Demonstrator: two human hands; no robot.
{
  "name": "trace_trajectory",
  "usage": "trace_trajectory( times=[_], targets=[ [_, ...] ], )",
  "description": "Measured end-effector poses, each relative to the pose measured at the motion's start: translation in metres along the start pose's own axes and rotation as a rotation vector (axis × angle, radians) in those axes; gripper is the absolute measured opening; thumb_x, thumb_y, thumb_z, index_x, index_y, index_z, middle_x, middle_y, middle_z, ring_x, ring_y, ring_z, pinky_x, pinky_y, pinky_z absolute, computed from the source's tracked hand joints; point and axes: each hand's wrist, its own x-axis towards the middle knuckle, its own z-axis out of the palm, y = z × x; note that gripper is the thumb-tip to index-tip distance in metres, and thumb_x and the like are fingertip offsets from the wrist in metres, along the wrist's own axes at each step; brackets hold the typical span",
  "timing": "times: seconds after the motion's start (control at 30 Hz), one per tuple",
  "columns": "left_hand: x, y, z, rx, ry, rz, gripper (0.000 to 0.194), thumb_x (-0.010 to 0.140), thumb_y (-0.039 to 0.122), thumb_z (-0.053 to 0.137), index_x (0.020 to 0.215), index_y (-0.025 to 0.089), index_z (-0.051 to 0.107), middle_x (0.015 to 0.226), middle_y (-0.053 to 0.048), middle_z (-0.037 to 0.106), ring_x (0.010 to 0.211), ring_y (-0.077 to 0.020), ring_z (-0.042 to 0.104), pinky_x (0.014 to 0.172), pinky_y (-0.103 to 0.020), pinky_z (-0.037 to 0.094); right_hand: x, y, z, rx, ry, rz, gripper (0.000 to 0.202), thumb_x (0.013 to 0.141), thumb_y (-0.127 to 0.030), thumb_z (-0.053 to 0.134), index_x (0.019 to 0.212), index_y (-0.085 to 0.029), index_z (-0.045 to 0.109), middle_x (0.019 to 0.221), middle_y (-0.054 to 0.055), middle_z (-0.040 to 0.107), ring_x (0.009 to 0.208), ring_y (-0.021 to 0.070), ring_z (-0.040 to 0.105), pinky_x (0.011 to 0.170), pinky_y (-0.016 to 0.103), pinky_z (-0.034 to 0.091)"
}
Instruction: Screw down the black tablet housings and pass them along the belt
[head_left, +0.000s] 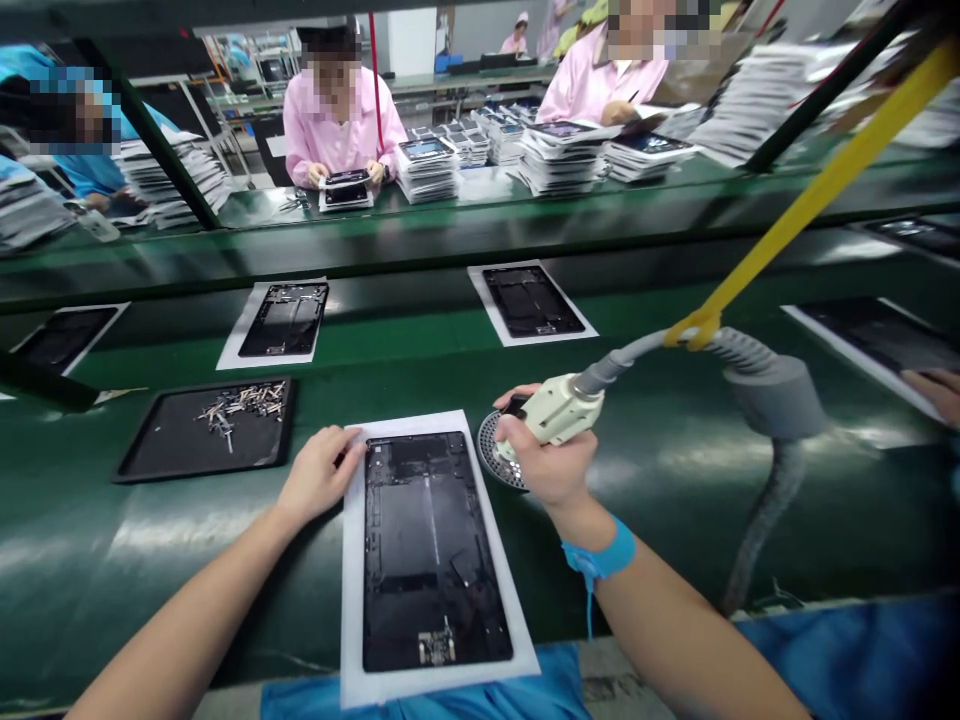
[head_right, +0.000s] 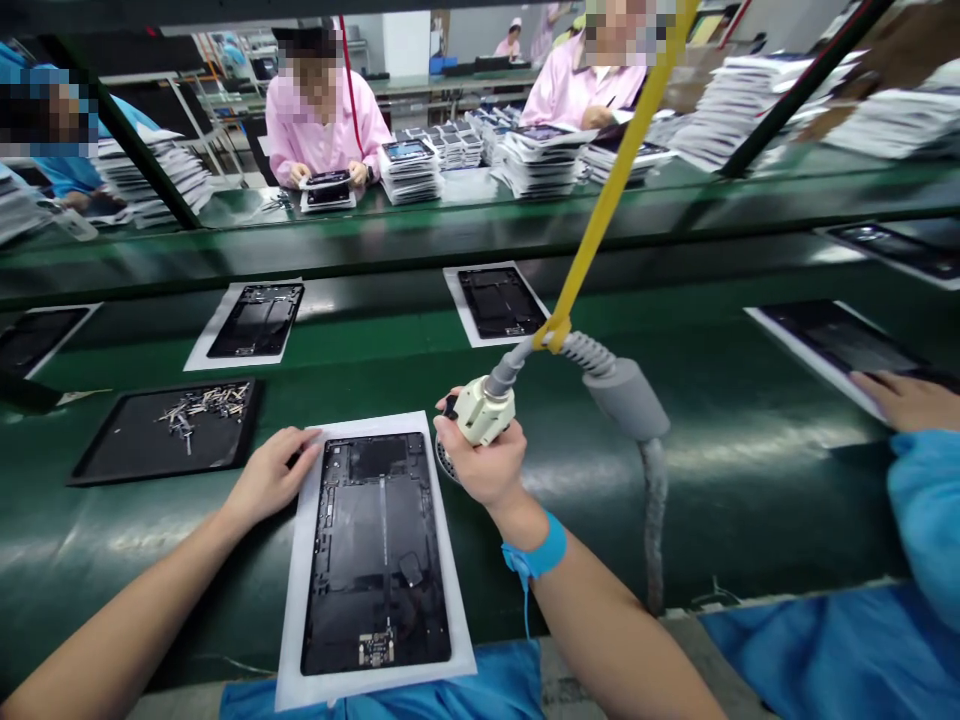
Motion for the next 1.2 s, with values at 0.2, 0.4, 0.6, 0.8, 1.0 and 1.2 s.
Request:
trace_trajectory(
  times=[0.2,0.4,0.6,0.8,1.0,1.2],
  targets=[
    [0.007,-0.010,-0.003,-0.163,0.018,-0.066,0.035,0.101,0.043,0.049,0.104,0.019,0.074,0.091,-0.006,0.071,0.086,-0.0203,0.067,0.078,-0.032,0.052,-0.004,-0.001,0.002,0.035,-0.041,0.012,0.023,0.079,-0.025,0.075,0.100,-0.022,0.067,0.086,0.004,0.076,0.065,0.0191,0.074,0.066,0.037,0.064],
    [0.007,-0.010,-0.002,-0.192,0.014,-0.027,0.033,0.101,0.042,0.050,0.099,0.021,0.074,0.092,-0.005,0.071,0.088,-0.0201,0.068,0.082,-0.032,0.053,-0.001,0.004,-0.002,-0.027,0.005,-0.011,0.022,0.078,-0.023,0.076,0.099,-0.020,0.069,0.086,0.004,0.077,0.068,0.0195,0.075,0.075,0.039,0.065],
    [0.007,-0.012,-0.001,-0.206,0.024,-0.002,0.031,0.102,0.041,0.052,0.097,0.021,0.075,0.093,-0.005,0.072,0.088,-0.0197,0.068,0.083,-0.032,0.054,-0.002,0.010,-0.006,-0.038,-0.027,0.002,0.024,0.079,-0.023,0.077,0.101,-0.020,0.071,0.088,0.004,0.078,0.069,0.0201,0.076,0.073,0.039,0.065],
    [0.007,-0.011,-0.002,-0.206,0.021,0.001,0.031,0.102,0.042,0.052,0.097,0.021,0.075,0.092,-0.005,0.072,0.087,-0.0195,0.068,0.083,-0.033,0.055,-0.003,0.015,-0.007,-0.053,-0.032,0.003,0.025,0.080,-0.023,0.079,0.103,-0.021,0.071,0.088,0.004,0.078,0.070,0.0196,0.075,0.073,0.039,0.064],
    [0.007,-0.011,-0.003,-0.212,0.022,0.007,0.031,0.102,0.041,0.052,0.097,0.021,0.075,0.091,-0.005,0.073,0.086,-0.0191,0.067,0.082,-0.032,0.055,-0.004,0.016,-0.007,-0.038,-0.021,0.024,0.026,0.079,-0.023,0.079,0.104,-0.022,0.071,0.087,0.003,0.077,0.067,0.0183,0.074,0.070,0.036,0.063],
    [0.007,-0.010,-0.001,-0.220,0.030,0.010,0.030,0.102,0.039,0.052,0.097,0.021,0.075,0.090,-0.005,0.072,0.086,-0.0189,0.067,0.081,-0.032,0.053,-0.005,0.016,-0.006,-0.026,-0.006,0.012,0.026,0.078,-0.021,0.079,0.103,-0.022,0.071,0.084,0.001,0.076,0.064,0.0170,0.072,0.070,0.036,0.062]
  ],
)
